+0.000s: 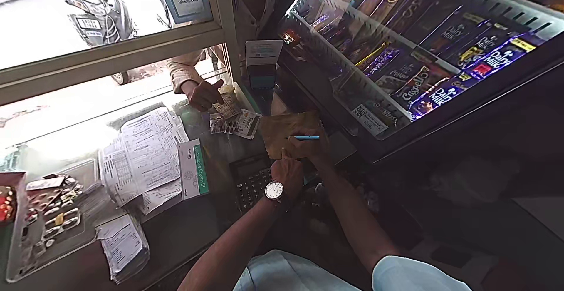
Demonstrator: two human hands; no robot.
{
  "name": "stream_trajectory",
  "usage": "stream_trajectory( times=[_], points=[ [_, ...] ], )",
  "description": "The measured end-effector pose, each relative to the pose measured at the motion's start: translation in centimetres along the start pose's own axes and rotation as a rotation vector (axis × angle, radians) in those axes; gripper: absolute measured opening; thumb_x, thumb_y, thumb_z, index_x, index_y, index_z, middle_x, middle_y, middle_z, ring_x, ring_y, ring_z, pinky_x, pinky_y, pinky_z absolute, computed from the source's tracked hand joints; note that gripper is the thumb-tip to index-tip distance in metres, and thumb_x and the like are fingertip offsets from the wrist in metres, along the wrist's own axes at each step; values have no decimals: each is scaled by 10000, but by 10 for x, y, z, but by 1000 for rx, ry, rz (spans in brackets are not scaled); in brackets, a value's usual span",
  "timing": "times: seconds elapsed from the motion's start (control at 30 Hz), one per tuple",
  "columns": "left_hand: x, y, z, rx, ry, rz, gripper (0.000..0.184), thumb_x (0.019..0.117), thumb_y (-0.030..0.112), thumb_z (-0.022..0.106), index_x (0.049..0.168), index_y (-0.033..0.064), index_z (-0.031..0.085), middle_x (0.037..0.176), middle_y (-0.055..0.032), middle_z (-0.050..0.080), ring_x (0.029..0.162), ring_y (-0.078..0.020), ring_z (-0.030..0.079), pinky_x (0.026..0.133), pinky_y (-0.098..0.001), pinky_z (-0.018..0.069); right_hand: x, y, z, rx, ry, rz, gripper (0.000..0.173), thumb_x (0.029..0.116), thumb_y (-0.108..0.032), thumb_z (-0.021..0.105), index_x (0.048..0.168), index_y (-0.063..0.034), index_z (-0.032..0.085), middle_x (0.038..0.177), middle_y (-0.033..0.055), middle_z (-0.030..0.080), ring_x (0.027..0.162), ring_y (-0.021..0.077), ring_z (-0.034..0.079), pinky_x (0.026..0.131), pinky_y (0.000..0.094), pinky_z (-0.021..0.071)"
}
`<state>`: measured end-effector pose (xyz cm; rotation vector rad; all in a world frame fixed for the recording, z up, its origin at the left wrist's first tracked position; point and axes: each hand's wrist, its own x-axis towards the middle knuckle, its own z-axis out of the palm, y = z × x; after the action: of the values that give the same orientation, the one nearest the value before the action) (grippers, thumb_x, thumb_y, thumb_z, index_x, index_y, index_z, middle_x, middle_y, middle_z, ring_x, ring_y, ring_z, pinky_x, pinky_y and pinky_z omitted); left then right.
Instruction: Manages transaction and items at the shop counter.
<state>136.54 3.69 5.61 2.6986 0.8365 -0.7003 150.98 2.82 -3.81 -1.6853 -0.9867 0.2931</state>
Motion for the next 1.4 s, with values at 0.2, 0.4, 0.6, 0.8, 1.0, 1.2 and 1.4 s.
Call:
stream_trajectory(
  times=[0.2, 0.4, 0.6, 0.8, 1.0, 1.2, 1.4],
  points=[
    [1, -1, -5, -40, -12, 0, 356, 1009, 206, 495, 1185, -72, 632, 1322, -276, 595, 998, -384, 694, 697, -488, 571, -2, -5, 0, 11, 26, -23, 25, 786, -71, 727, 775, -49, 732, 692, -29, 685, 608, -22, 601, 598, 182, 519],
    [1, 1, -8, -57, -19, -9, 380, 995, 237, 521, 1189, -72, 628, 1345, -284, 579, 1020, -393, 689, 712, -496, 575, -2, -7, 0, -35, 35, -28, 56, 806, -99, 720, 786, -50, 738, 677, -31, 677, 596, -33, 588, 589, 175, 505],
    [1, -1, -6, -57, 3, 11, 348, 983, 236, 528, 1145, -49, 645, 1267, -257, 625, 1018, -383, 692, 699, -499, 580, -3, -6, 0, -34, 35, 2, 67, 815, -113, 709, 783, -58, 732, 680, -34, 671, 612, -28, 590, 608, 190, 506],
    [2, -6, -8, -66, 14, 31, 359, 986, 278, 528, 1118, -32, 652, 1269, -236, 623, 1025, -369, 686, 718, -491, 580, -1, -5, 1, -44, 80, 1, 61, 803, -104, 732, 774, -51, 733, 681, -12, 680, 593, 1, 602, 591, 206, 520],
    [0, -4, -9, -70, 10, 47, 384, 997, 295, 517, 1139, -38, 646, 1287, -242, 616, 1050, -369, 683, 726, -491, 580, -3, -8, -2, -92, 93, -13, 65, 788, -104, 724, 760, -47, 714, 658, -11, 651, 579, 3, 579, 580, 211, 500],
    [-2, -7, -9, -132, 5, 30, 341, 990, 187, 524, 1178, -77, 629, 1380, -283, 539, 1048, -388, 676, 717, -493, 592, -5, -4, -1, 78, 161, -55, 156, 910, -95, 647, 969, 24, 730, 780, 24, 721, 637, 30, 658, 613, 206, 569],
    [-55, -32, 11, -185, 388, 261, 396, 1054, 259, 450, 1353, 49, 604, 1469, -129, 574, 895, -300, 726, 674, -462, 572, 11, -51, 28, -1, -60, -204, 366, 1064, -190, 428, 1139, 64, 681, 1038, 154, 748, 918, 211, 728, 826, 401, 603]
  ],
)
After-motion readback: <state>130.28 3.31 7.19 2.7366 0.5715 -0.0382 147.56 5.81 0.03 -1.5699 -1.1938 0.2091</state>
